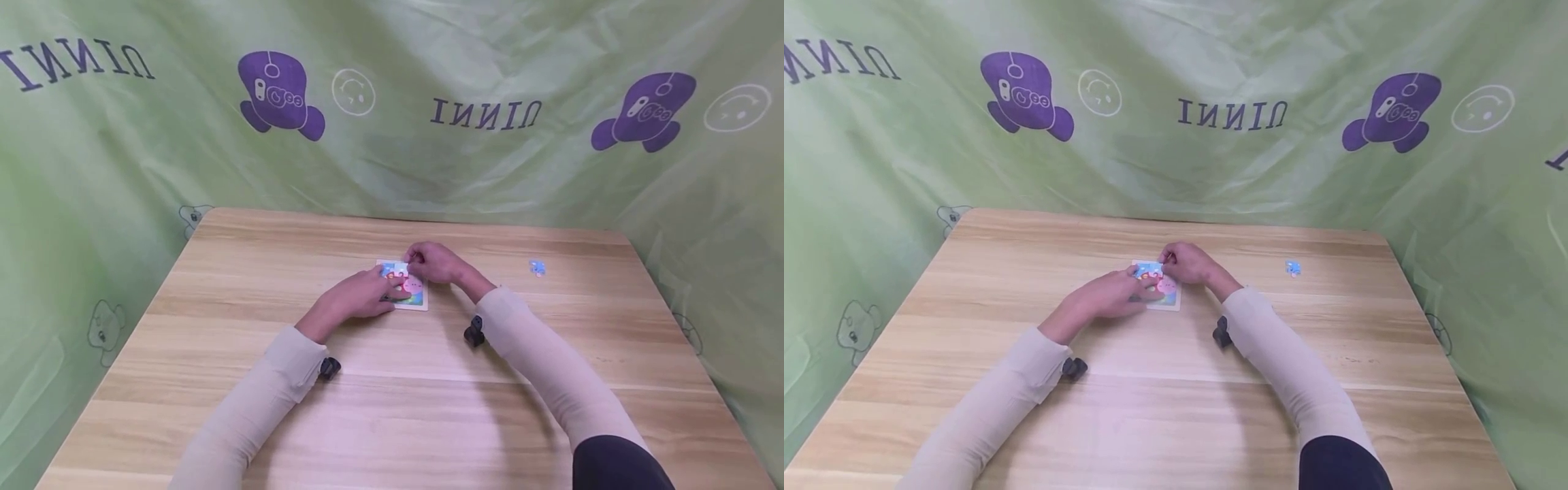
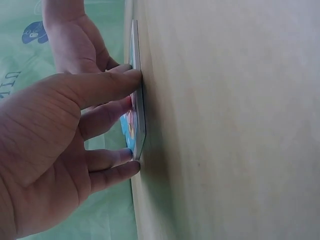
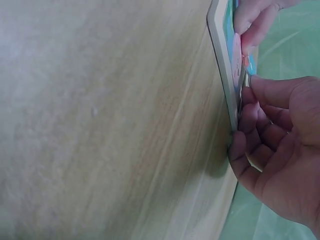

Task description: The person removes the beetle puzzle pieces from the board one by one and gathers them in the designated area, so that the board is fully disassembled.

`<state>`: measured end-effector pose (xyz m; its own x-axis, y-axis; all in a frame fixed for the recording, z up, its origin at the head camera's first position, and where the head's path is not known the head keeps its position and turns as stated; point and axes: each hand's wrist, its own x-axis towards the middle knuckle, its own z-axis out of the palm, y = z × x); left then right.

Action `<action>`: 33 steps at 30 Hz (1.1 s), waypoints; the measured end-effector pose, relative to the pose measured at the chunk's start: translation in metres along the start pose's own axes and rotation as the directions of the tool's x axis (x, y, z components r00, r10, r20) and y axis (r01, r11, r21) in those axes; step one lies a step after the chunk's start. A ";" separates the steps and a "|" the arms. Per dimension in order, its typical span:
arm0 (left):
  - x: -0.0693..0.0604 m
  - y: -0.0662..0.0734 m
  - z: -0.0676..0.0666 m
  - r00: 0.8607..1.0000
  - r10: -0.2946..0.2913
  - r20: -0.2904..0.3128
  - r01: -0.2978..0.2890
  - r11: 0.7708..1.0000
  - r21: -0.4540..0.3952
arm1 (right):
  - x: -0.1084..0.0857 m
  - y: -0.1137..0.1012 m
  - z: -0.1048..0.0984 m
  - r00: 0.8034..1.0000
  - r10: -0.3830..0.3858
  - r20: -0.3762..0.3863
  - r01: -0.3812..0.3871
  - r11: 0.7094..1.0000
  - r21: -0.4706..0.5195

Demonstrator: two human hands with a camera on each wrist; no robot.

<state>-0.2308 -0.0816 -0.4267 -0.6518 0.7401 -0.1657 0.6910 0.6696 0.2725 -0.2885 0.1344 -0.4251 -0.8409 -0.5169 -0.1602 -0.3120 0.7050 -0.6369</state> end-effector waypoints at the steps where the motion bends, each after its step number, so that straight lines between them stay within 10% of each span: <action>1: 0.000 0.000 0.000 1.000 0.000 -0.002 0.000 1.000 0.000 | 0.000 0.000 0.001 1.000 0.000 -0.006 0.000 1.000 0.000; 33: 0.001 0.000 -0.003 1.000 0.010 0.007 -0.010 1.000 0.009 | -0.009 0.003 0.005 0.994 -0.042 -0.100 0.042 0.999 0.002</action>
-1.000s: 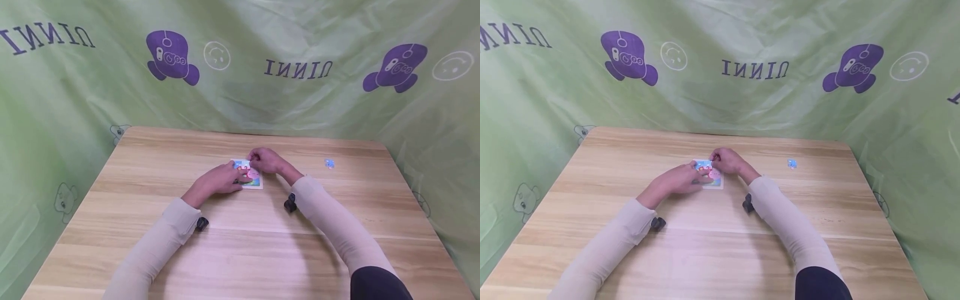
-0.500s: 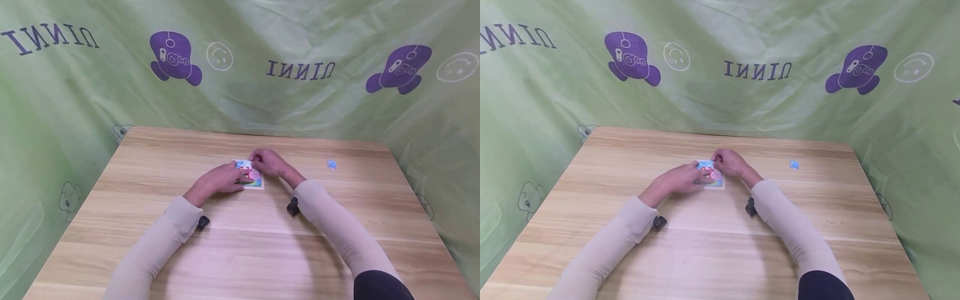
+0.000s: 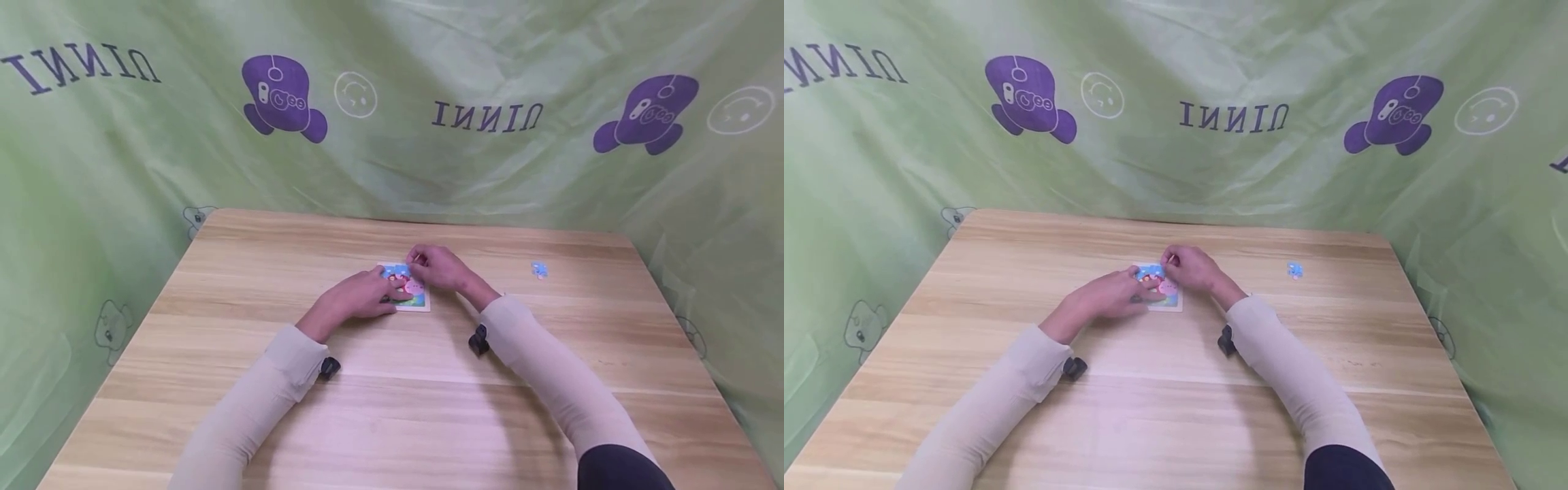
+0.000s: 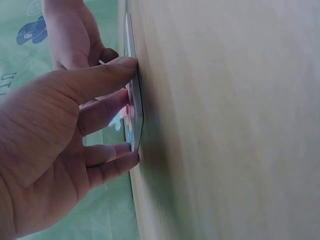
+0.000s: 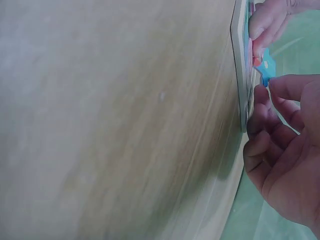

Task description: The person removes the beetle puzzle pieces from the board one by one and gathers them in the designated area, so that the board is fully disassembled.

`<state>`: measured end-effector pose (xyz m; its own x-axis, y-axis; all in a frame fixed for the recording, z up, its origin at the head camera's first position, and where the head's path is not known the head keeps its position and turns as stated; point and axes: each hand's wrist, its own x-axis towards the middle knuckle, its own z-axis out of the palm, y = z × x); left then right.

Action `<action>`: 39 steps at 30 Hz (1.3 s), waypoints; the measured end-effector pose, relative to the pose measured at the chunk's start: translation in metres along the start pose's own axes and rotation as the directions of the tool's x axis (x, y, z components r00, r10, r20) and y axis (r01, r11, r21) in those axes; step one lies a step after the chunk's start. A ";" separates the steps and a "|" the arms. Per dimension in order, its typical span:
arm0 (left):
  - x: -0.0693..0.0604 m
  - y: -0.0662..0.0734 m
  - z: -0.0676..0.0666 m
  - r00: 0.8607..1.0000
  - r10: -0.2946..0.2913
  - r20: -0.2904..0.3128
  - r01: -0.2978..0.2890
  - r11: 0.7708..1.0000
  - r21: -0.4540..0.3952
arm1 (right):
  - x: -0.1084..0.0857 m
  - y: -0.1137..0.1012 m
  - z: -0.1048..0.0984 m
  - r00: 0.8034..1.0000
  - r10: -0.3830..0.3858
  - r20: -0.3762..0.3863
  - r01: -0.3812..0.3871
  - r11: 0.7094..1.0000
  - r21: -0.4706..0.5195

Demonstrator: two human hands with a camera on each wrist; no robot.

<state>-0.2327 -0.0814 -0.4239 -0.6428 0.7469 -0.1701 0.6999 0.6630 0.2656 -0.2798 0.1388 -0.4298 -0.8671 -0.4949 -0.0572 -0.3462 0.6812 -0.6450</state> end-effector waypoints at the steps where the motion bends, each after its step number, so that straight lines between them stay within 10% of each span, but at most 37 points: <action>1: 0.000 0.000 0.001 1.000 0.001 -0.003 -0.001 1.000 0.003 | 0.000 -0.001 0.000 1.000 0.002 0.001 -0.002 1.000 0.002; 39: -0.004 0.015 0.013 0.992 0.035 -0.125 -0.021 0.993 0.114 | -0.041 0.046 -0.054 0.986 0.148 -0.073 -0.145 0.988 0.049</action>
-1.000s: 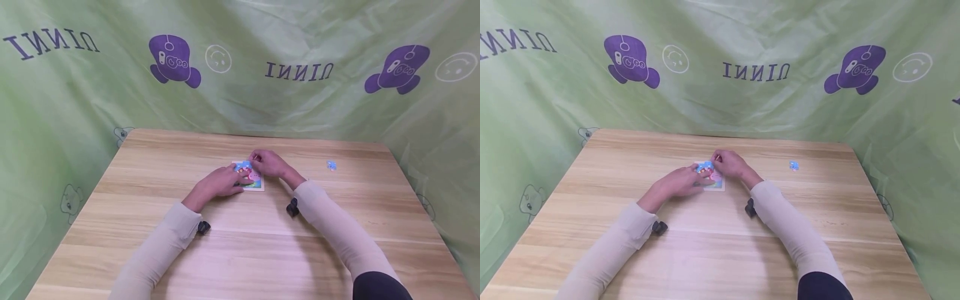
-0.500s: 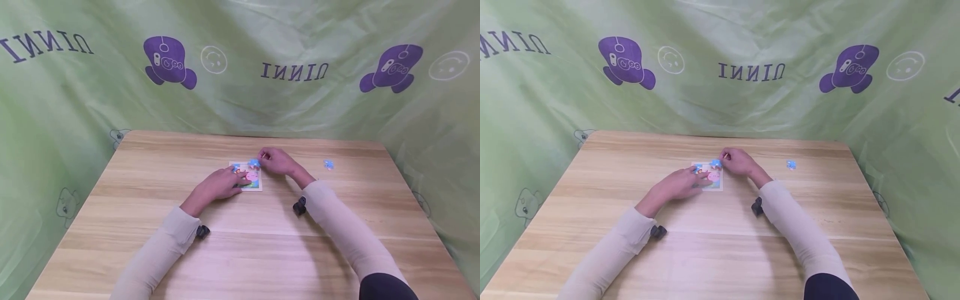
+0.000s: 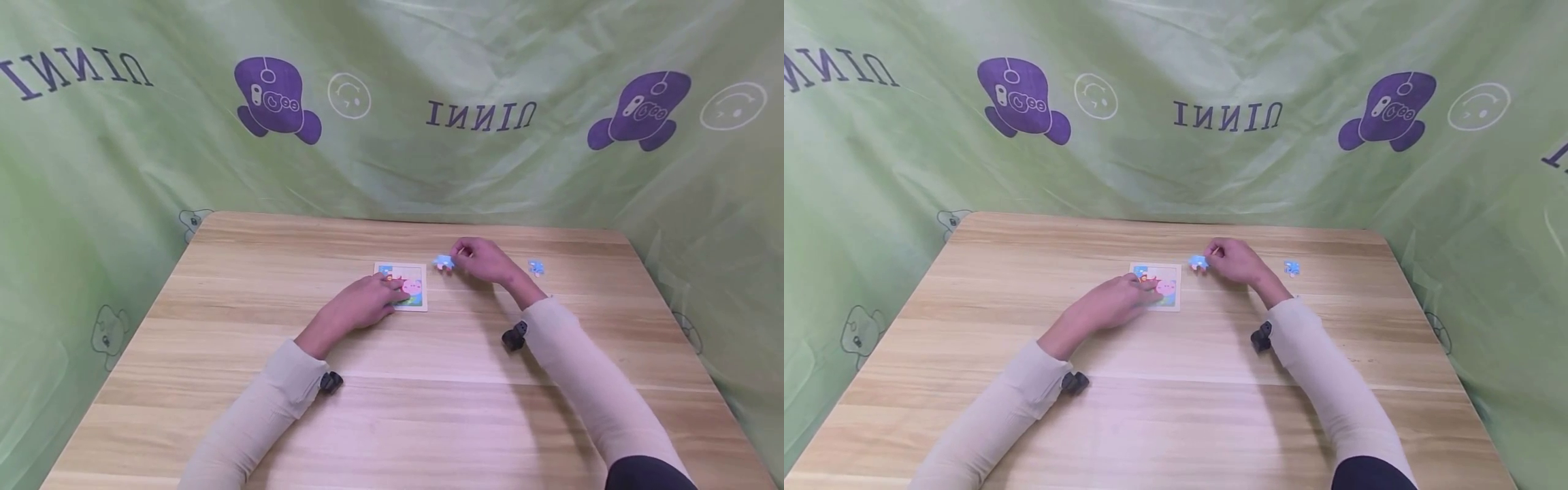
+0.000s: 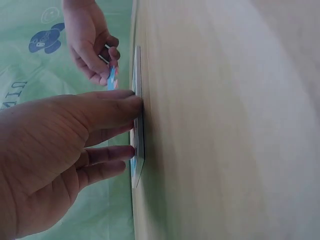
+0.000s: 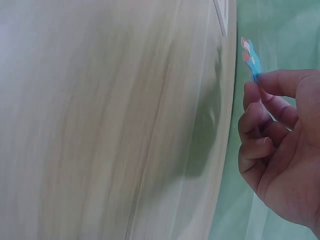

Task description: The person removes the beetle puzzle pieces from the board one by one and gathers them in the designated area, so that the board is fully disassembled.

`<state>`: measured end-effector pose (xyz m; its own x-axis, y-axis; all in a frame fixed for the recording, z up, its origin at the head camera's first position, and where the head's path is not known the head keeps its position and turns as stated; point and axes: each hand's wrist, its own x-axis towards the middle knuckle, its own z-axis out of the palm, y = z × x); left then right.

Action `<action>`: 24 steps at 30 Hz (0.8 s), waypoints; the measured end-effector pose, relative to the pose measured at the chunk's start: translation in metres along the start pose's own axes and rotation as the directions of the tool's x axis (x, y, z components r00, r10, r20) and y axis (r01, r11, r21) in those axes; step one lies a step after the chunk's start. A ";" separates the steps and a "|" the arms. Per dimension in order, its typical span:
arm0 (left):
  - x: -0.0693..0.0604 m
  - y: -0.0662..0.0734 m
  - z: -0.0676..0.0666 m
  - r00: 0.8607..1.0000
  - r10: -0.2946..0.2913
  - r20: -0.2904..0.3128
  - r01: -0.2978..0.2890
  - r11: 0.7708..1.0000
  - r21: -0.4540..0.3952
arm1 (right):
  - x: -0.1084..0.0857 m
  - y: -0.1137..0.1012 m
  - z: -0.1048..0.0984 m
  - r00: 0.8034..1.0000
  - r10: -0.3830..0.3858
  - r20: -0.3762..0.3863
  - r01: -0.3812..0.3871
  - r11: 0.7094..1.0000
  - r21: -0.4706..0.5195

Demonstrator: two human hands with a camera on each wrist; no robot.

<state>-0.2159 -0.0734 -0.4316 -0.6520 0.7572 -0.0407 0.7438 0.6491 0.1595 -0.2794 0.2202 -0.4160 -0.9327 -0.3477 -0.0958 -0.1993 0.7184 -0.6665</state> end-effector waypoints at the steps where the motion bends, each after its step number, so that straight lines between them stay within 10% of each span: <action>1: 0.000 0.000 0.000 1.000 0.004 -0.004 -0.004 1.000 0.005 | -0.001 0.004 -0.003 1.000 0.008 -0.003 -0.008 1.000 -0.001; 24: -0.005 0.006 0.001 0.999 -0.029 -0.021 0.029 0.999 -0.041 | -0.022 0.059 -0.052 0.994 0.113 0.009 -0.111 0.990 -0.091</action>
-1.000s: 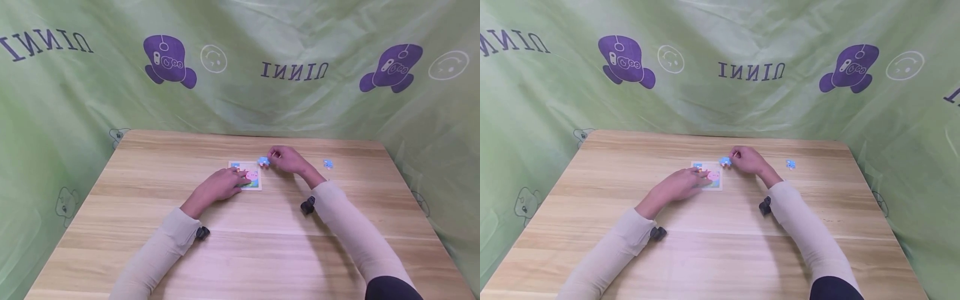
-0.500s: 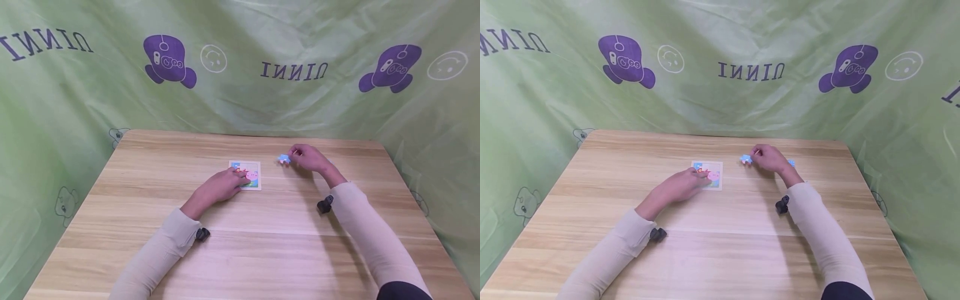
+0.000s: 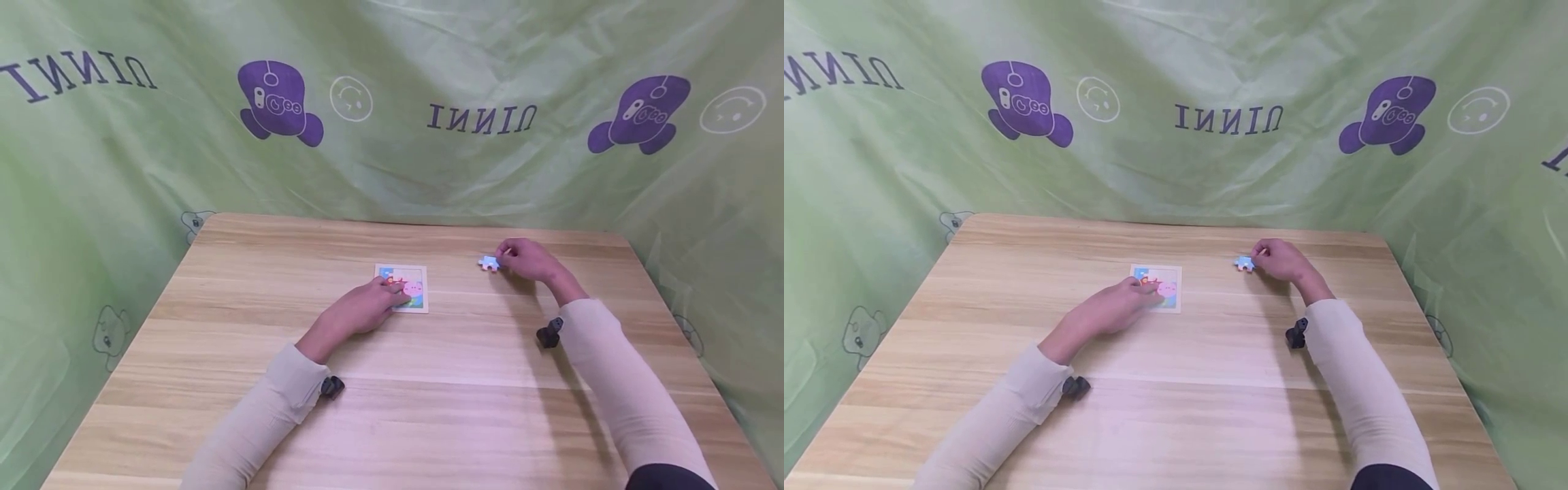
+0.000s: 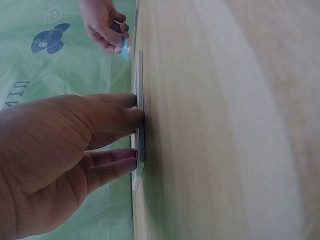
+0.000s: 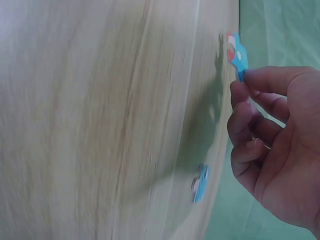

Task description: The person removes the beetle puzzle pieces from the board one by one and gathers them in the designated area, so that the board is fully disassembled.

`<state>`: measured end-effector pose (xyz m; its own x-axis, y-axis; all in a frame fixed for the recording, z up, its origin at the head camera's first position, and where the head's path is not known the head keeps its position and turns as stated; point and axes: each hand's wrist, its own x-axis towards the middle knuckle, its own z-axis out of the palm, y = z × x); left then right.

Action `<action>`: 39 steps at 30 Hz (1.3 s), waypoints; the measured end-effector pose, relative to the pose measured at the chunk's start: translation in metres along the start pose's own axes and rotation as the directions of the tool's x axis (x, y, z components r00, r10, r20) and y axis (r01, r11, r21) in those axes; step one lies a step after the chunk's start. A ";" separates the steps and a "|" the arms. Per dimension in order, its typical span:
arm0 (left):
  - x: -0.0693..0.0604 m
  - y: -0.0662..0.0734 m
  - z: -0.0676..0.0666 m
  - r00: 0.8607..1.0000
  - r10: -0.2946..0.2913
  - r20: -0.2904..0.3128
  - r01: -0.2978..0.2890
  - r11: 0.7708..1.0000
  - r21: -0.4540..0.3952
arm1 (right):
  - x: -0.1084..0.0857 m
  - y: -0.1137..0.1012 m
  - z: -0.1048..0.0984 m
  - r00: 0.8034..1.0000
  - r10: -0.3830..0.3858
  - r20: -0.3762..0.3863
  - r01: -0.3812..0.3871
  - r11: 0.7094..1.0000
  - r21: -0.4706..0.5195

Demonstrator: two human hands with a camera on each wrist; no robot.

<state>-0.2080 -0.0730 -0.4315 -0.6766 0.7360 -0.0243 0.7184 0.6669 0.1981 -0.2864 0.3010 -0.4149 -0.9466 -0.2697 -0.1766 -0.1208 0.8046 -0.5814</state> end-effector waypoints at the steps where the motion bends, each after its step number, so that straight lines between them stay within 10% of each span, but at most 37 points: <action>1: 0.000 0.000 0.001 1.000 0.000 -0.004 0.000 1.000 0.001 | -0.001 0.001 -0.001 1.000 0.003 0.001 -0.003 1.000 -0.010; 22: -0.001 0.007 0.000 0.997 -0.073 0.006 0.074 0.997 -0.033 | 0.003 0.005 -0.001 0.999 0.047 0.006 -0.046 0.992 -0.116; 39: 0.003 0.018 0.008 0.998 -0.061 0.025 0.057 0.988 0.145 | 0.009 -0.006 0.005 1.000 0.007 -0.012 -0.008 0.989 -0.150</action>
<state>-0.1956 -0.0583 -0.4354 -0.7151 0.6964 -0.0604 0.6944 0.7177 0.0523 -0.2922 0.2912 -0.4171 -0.9508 -0.2583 -0.1711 -0.1566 0.8772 -0.4539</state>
